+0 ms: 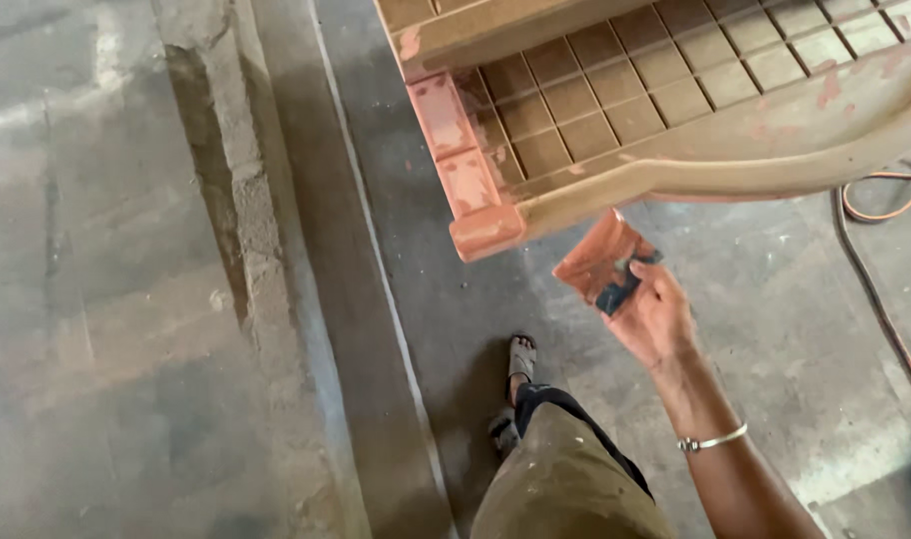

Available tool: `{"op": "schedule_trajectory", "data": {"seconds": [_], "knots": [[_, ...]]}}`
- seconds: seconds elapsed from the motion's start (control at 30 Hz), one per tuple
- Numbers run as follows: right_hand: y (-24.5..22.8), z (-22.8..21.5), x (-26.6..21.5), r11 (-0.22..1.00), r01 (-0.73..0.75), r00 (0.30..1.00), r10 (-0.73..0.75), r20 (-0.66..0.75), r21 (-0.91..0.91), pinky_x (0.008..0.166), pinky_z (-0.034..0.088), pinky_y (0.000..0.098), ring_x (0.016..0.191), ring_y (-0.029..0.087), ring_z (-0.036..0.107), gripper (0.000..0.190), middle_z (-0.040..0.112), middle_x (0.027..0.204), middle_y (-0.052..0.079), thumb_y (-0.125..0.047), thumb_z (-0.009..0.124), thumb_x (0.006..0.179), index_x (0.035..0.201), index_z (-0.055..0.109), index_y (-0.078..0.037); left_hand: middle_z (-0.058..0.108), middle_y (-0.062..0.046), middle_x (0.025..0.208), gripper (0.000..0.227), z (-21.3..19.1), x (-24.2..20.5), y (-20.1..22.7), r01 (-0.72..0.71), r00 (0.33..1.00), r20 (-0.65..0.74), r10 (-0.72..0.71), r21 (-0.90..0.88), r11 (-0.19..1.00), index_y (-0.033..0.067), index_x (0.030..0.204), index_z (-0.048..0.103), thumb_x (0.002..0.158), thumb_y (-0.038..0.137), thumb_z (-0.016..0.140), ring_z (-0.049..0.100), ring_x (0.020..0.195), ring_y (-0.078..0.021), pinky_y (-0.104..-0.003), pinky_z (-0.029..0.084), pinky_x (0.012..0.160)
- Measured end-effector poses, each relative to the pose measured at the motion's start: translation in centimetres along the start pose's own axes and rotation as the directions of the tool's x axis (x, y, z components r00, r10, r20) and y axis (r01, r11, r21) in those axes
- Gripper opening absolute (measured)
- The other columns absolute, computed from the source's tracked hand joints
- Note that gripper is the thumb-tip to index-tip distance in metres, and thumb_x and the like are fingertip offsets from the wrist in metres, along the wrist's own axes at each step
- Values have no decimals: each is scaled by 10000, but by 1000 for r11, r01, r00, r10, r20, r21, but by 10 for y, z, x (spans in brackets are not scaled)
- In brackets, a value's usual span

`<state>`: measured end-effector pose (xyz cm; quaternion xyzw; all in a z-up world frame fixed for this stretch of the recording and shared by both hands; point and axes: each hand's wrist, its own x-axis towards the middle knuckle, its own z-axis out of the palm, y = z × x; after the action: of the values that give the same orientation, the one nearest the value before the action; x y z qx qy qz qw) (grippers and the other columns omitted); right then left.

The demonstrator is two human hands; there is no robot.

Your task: The person applies pink putty to a wooden structure using a putty knife. They scoop putty from a container and spread it onto the edges and surfaces of the structure.

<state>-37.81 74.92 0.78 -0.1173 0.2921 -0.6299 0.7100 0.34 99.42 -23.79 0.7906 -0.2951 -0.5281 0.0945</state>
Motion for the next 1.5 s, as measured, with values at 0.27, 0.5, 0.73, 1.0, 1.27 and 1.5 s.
{"op": "schedule_trajectory", "data": {"seconds": [0.27,0.5,0.73,1.0,1.27,1.5], "knots": [[9,-51,-92,934,-78,958,-26,286,348,1061,461,428,1111,239,614,142,680,1117,85,-90,557,1118,1231,619,-30,717,-72,1242,297,62,-84,114,-685,725,-69,686,-174,707,85,1249,686,1048,209,505,700,1153,-200,-344,563,1010],[-59,-77,-157,980,115,953,-155,262,160,1045,475,461,1139,263,620,215,676,1170,99,-194,559,1124,1237,583,-12,724,-83,1144,279,154,-276,331,-783,323,-129,937,-593,189,-4,1272,661,1007,76,622,665,1007,-152,-316,564,902],[-282,-107,-215,539,592,806,-396,441,-599,1118,449,407,1267,240,589,542,661,1348,124,-426,410,1093,1418,592,-32,646,-24,939,198,263,-301,392,-581,155,107,982,-794,179,-4,1111,680,1046,-43,497,551,798,-63,-268,508,695],[-434,-150,-249,187,441,897,-112,427,-878,1113,426,411,1317,260,579,405,689,1330,148,-185,431,1039,1246,719,11,704,-48,884,293,357,-355,485,-779,-17,485,875,-554,292,-22,1070,685,855,-59,488,607,798,-83,-267,535,737],[-502,-208,-208,-86,228,961,-139,238,-970,929,547,345,1185,197,683,517,720,1281,36,112,508,789,1142,788,-141,691,-51,876,352,449,-324,570,-727,-9,685,728,-505,465,-42,1180,691,867,-35,530,599,794,-77,-248,512,726],[-572,-228,-138,-585,286,898,-114,426,-759,997,458,442,1207,299,597,645,626,1374,82,22,627,772,1379,614,-196,692,-74,885,387,555,-225,651,5,-53,825,562,-563,827,-61,1226,671,862,-24,544,609,742,-132,-280,498,708]]}}
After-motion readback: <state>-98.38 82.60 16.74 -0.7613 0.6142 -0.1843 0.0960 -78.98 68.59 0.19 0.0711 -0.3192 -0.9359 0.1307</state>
